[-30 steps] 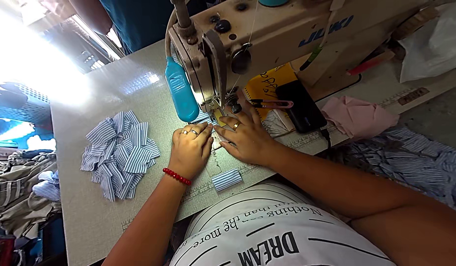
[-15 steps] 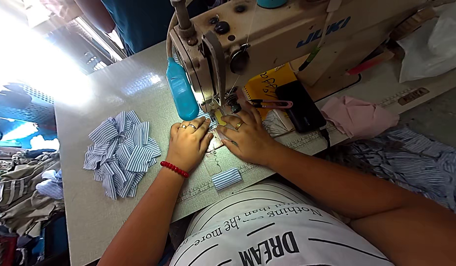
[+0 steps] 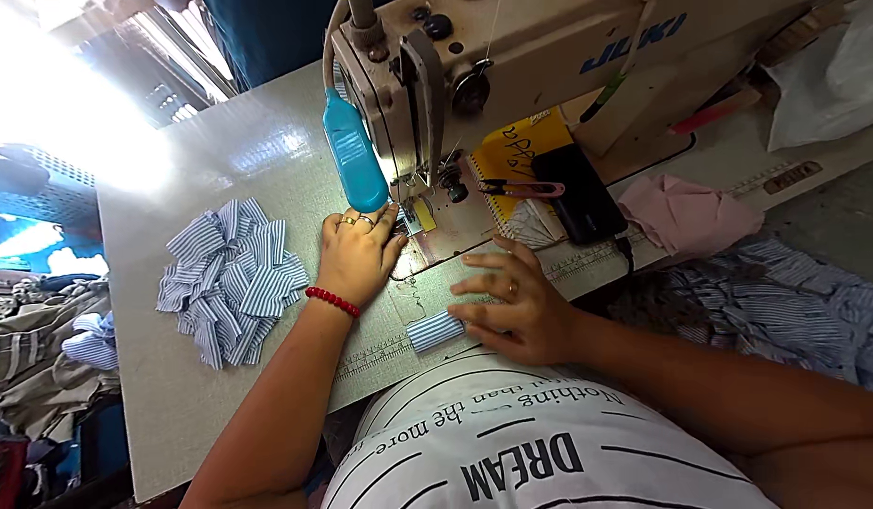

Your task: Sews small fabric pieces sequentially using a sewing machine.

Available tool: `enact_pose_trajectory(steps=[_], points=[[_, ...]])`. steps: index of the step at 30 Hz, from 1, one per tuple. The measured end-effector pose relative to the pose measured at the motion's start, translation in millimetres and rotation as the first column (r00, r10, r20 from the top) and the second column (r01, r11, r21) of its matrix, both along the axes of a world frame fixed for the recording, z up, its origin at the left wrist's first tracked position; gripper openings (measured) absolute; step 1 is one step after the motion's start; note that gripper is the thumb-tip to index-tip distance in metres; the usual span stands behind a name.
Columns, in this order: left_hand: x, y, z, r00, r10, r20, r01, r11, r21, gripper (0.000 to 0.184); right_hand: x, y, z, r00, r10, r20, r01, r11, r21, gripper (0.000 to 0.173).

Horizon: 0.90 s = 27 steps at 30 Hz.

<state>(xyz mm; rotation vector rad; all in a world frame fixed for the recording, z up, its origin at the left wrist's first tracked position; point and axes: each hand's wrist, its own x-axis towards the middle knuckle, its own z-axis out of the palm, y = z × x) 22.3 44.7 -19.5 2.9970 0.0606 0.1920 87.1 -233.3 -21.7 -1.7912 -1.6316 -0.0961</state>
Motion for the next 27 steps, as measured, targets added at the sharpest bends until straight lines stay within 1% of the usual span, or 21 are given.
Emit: enact_pose_trajectory(steps=[1,3,5,6,7,9,12,14,16,20,22,27], points=[[-1.4,-0.9,1.3,1.000,0.006,0.014,-0.006,1.000,-0.006,0.056,-3.5,-7.5,-3.8,0.999,0.045,0.022,-0.045,0.999,-0.012,0.030],[-11.7,-9.8,8.3,0.996,-0.006,0.092,0.013,0.997,-0.077,0.048,-7.3,-14.8,-8.7,0.995,0.088,0.043,-0.086,0.995,-0.054,0.032],[-29.8,-27.5,18.1,0.979,-0.044,0.199,0.088,0.972,-0.217,0.038,-6.8,-15.9,-10.0,0.995,0.099,0.026,-0.097,0.992,-0.086,0.034],[-41.7,-38.3,20.3,0.970,-0.065,0.234,0.135,0.945,-0.297,0.034,-5.9,-15.5,-10.0,0.994,0.104,0.017,-0.102,0.990,-0.097,0.034],[-55.1,-49.3,20.6,0.968,-0.086,0.237,0.169,0.919,-0.357,0.030,-5.0,-14.9,-10.1,0.994,0.111,0.012,-0.109,0.989,-0.101,0.034],[-79.9,-67.4,16.5,0.977,-0.106,0.186,0.174,0.898,-0.405,0.028,-4.2,-13.6,-9.7,0.993,0.120,0.008,-0.118,0.987,-0.109,0.034],[-95.5,-76.6,6.7,0.993,-0.023,0.113,0.069,0.906,-0.418,0.026,-5.2,-11.6,-9.9,0.994,0.111,-0.004,-0.111,0.989,-0.099,0.032],[-94.4,-77.3,4.5,0.996,0.044,0.081,-0.006,0.909,-0.416,0.026,-6.3,-10.2,-10.7,0.995,0.096,0.001,-0.096,0.993,-0.076,0.031],[-89.0,-78.4,6.4,0.996,0.078,0.053,-0.050,0.913,-0.405,0.026,-7.3,-9.1,-10.0,0.996,0.080,0.032,-0.078,0.995,-0.062,0.032],[-75.4,-76.5,6.5,0.989,0.140,0.050,-0.102,0.884,-0.456,0.023,-10.3,-8.1,-11.3,0.997,0.031,0.075,-0.021,0.990,-0.136,0.041],[-68.2,-73.1,12.2,0.990,0.138,-0.011,-0.126,0.868,-0.480,0.021,-9.8,-6.1,-11.1,0.997,0.002,0.074,0.010,0.988,-0.156,0.041],[-47.7,-56.3,28.9,0.984,0.036,-0.177,-0.122,0.854,-0.506,0.012,-2.8,5.8,-4.2,0.991,-0.007,0.135,0.025,0.990,-0.139,0.037]])
